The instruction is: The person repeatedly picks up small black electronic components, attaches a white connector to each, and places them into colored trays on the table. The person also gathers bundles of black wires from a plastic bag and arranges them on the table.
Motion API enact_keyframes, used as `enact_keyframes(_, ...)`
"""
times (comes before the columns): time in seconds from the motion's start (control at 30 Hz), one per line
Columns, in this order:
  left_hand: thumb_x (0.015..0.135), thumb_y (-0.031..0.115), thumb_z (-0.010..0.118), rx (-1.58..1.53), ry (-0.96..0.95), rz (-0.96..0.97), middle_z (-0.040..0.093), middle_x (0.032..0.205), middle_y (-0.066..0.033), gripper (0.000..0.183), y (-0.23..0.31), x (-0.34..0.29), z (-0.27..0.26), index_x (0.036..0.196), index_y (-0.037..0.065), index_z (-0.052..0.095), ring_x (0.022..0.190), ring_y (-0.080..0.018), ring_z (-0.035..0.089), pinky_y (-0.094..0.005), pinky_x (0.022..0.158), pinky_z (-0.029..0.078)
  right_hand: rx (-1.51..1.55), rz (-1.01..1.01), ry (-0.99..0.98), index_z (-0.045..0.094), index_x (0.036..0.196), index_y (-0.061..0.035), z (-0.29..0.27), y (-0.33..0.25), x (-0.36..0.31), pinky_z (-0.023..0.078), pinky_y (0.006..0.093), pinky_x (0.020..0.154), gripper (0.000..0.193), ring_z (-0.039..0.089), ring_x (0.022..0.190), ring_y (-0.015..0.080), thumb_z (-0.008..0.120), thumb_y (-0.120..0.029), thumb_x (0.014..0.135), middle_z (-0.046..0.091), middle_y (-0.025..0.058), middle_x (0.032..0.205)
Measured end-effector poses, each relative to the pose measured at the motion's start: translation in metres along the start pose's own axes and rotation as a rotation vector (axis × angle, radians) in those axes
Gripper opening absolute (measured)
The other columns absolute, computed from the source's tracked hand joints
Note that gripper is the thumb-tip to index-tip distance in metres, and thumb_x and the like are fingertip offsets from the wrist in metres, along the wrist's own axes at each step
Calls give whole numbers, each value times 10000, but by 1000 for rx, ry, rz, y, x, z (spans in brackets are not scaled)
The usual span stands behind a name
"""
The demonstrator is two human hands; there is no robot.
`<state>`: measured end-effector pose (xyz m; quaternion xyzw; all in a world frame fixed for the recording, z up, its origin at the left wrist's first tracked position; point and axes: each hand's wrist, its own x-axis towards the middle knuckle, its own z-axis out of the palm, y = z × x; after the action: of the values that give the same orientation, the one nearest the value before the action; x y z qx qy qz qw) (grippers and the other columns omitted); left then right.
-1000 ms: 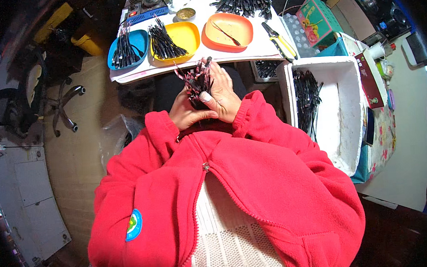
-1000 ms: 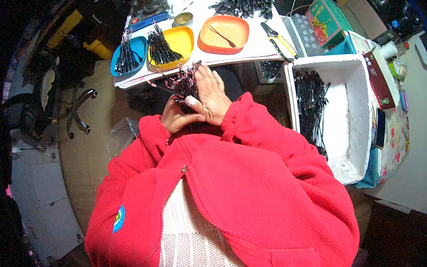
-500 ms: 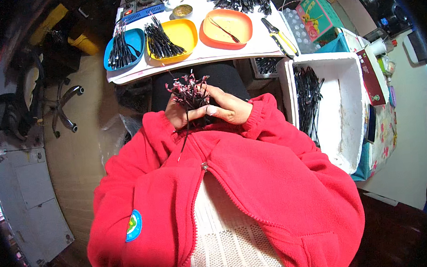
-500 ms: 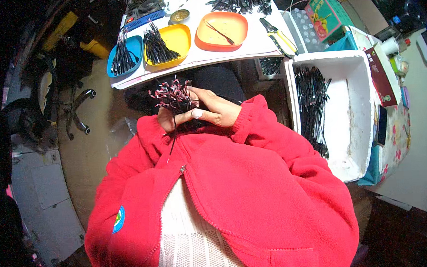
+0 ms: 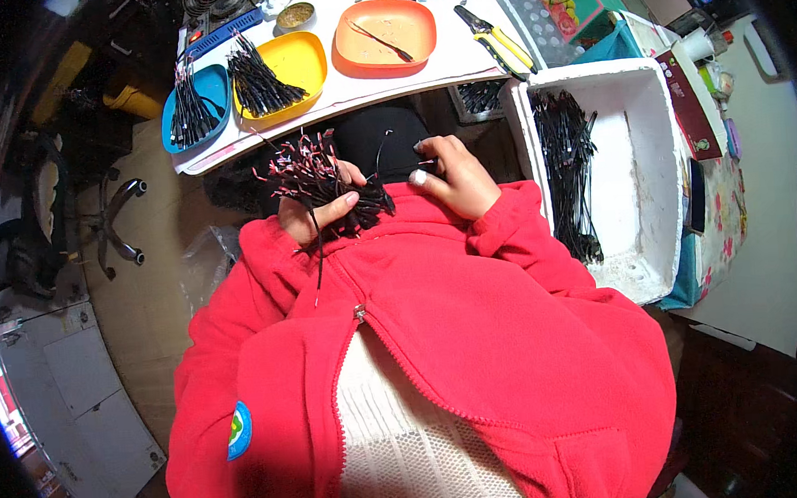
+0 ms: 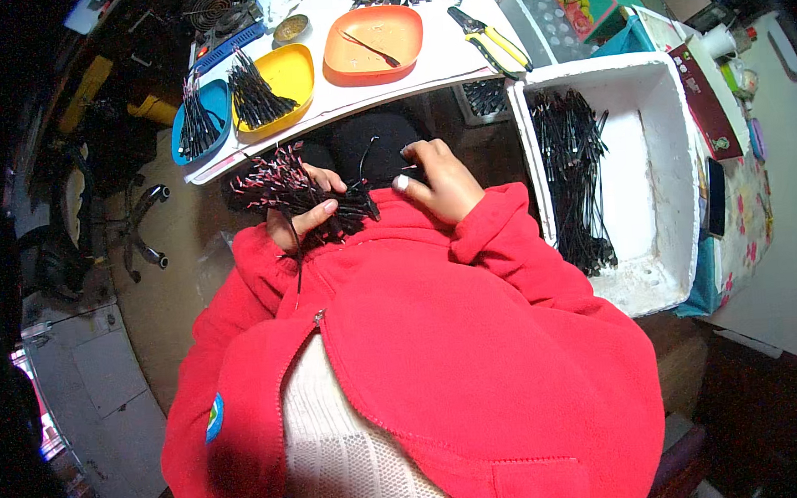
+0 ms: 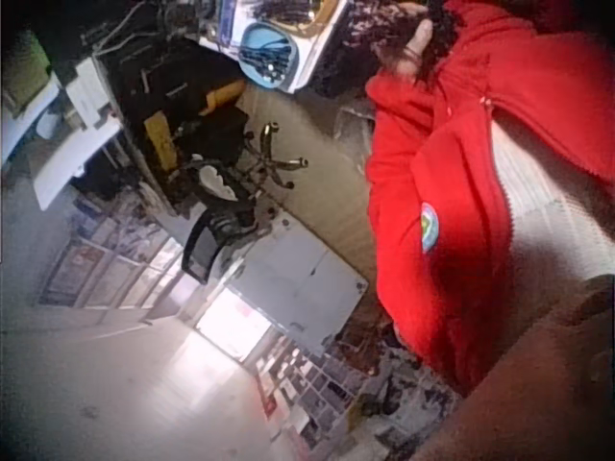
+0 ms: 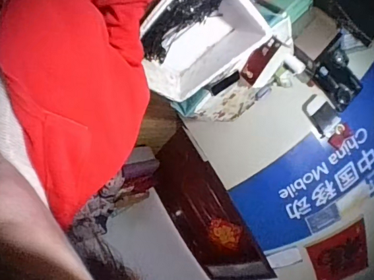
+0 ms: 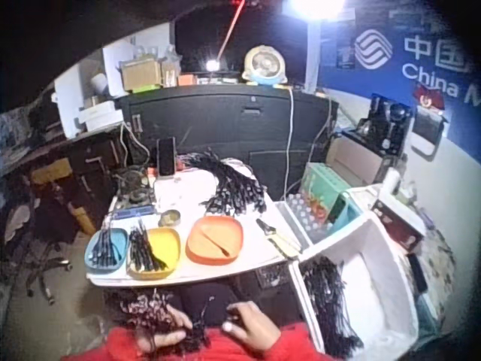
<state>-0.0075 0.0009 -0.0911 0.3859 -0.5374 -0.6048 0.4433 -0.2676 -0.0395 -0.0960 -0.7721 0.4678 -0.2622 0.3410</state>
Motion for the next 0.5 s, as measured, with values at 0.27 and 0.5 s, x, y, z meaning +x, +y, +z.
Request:
enact_keyframes(0.27,772,83,694,56,25,14,456,1348,-163,238,10,6,7,941,50,530,1177,-251,502,-382,986,385,62,-111,-59,614,909,11,9,5,13,520,392,704,160,649,801,364,666,-91,797,645,206,848)
enact_keyframes(0.5,793,59,695,-29,-37,-79,499,1178,-52,481,5,9,3,1225,27,484,1188,-181,455,-304,978,372,755,170,-388,611,1032,64,32,-2,49,493,253,705,239,586,755,96,644,-109,870,647,60,855)
